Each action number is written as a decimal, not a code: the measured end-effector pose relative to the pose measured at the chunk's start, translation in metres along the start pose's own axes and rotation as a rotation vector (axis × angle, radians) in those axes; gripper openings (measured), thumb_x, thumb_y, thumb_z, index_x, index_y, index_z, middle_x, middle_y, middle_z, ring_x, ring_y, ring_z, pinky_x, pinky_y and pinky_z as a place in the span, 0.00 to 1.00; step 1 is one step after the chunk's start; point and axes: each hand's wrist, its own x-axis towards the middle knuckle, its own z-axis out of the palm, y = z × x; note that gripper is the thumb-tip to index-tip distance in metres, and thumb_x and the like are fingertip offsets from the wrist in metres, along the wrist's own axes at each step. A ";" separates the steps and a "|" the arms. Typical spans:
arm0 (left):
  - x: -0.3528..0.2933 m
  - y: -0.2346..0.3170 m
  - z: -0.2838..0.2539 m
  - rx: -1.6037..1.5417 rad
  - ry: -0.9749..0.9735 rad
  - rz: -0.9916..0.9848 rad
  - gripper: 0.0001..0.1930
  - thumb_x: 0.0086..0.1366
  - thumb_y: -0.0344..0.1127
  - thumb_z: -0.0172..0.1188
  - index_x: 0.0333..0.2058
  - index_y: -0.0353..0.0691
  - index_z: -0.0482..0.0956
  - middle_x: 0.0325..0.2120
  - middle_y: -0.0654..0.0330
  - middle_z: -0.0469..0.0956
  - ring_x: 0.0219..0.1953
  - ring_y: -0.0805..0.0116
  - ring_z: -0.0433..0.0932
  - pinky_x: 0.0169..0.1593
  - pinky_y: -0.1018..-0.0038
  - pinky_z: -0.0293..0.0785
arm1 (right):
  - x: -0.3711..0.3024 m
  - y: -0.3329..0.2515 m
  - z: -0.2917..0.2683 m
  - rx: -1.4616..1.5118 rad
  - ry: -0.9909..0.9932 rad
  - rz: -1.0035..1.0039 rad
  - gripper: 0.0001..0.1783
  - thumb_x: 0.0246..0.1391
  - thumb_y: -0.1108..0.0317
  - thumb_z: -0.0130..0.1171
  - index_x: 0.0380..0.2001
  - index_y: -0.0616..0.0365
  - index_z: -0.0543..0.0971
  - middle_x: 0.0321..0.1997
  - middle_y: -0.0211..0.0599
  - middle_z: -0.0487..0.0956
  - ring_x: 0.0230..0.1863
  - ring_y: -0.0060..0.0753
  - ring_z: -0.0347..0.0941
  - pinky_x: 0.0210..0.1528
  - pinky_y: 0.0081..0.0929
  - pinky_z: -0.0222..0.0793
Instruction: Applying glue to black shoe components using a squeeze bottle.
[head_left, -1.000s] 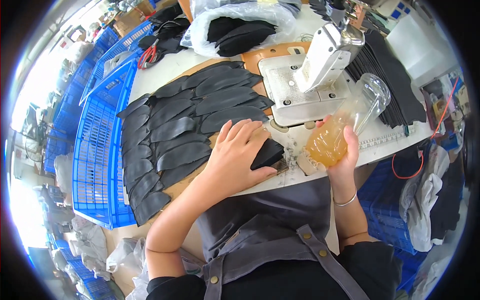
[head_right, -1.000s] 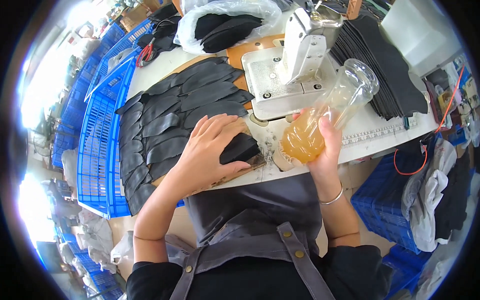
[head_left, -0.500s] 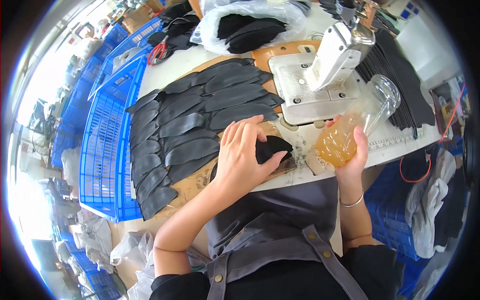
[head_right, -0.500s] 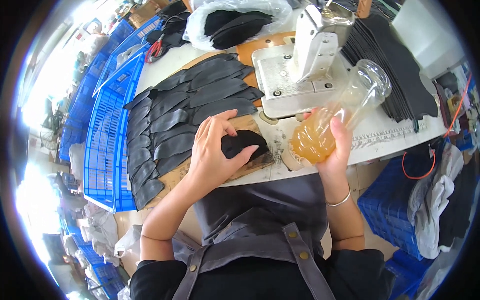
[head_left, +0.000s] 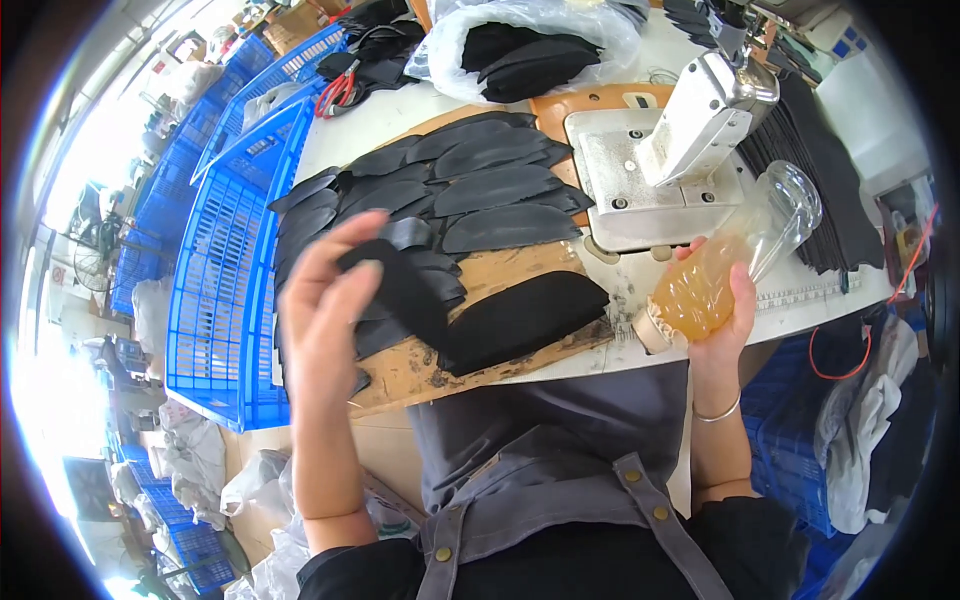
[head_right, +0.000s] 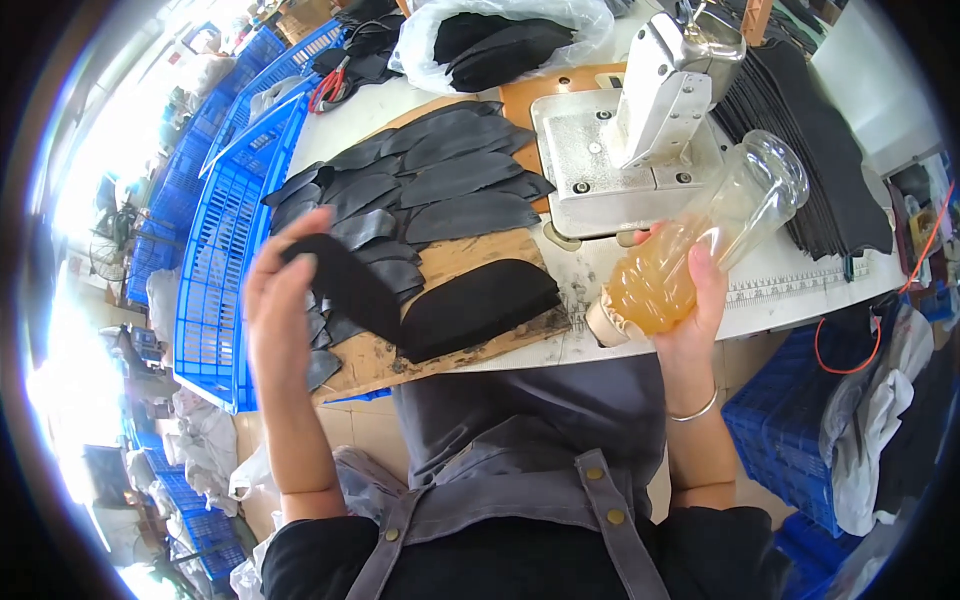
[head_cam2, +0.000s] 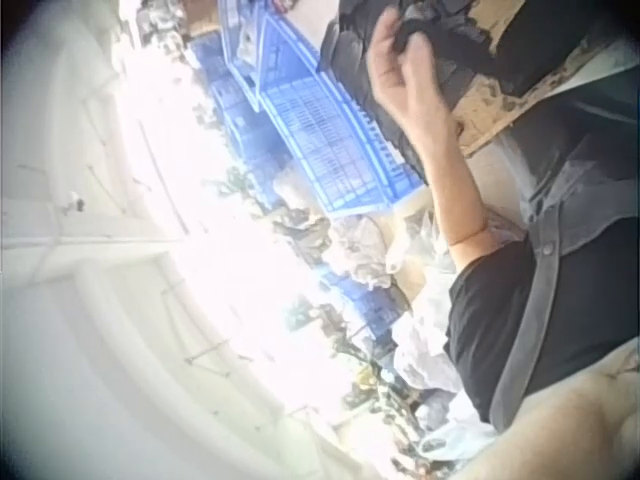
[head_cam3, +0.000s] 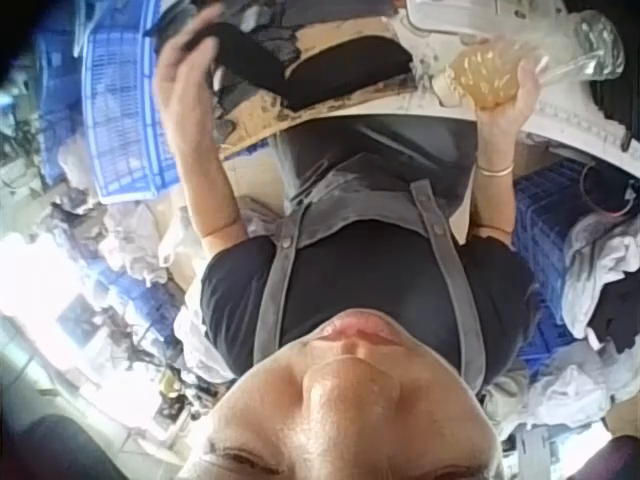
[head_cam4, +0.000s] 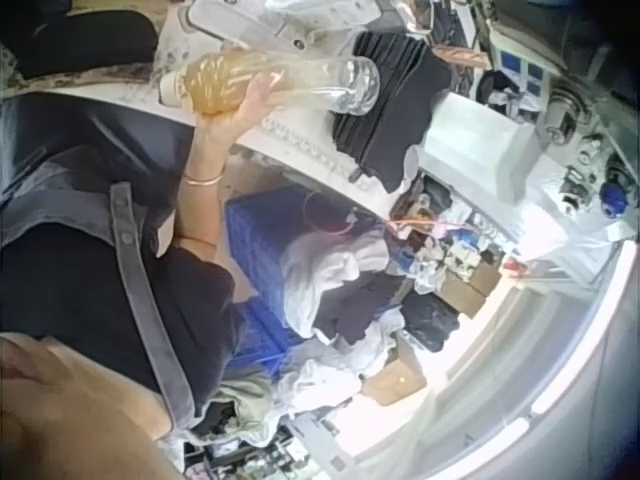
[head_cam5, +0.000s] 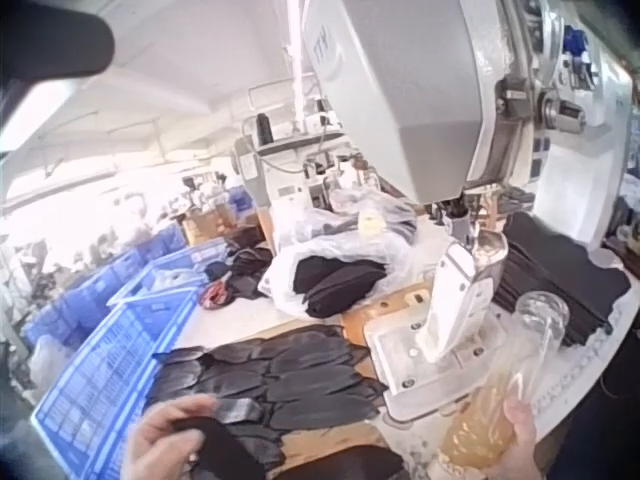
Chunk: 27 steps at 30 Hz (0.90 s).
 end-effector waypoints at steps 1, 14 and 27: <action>0.001 0.008 -0.010 -0.019 0.051 0.044 0.15 0.56 0.28 0.55 0.43 0.31 0.74 0.48 0.53 0.74 0.51 0.69 0.70 0.55 0.75 0.61 | 0.000 0.001 -0.001 0.001 0.006 0.001 0.23 0.57 0.55 0.48 0.46 0.64 0.68 0.44 0.42 0.72 0.47 0.35 0.71 0.44 0.32 0.73; 0.078 -0.052 0.092 0.715 -0.179 0.318 0.12 0.51 0.36 0.60 0.33 0.36 0.76 0.29 0.56 0.75 0.36 0.61 0.74 0.45 0.68 0.67 | -0.002 -0.002 0.007 -0.015 0.028 0.021 0.24 0.57 0.53 0.46 0.47 0.62 0.68 0.45 0.41 0.72 0.47 0.35 0.71 0.46 0.33 0.71; 0.093 -0.053 0.102 1.033 -0.563 0.780 0.07 0.48 0.36 0.62 0.25 0.41 0.75 0.36 0.60 0.70 0.44 0.60 0.69 0.52 0.65 0.62 | -0.001 -0.004 -0.001 -0.003 -0.024 0.049 0.24 0.56 0.53 0.45 0.47 0.63 0.67 0.45 0.42 0.71 0.46 0.36 0.70 0.48 0.37 0.69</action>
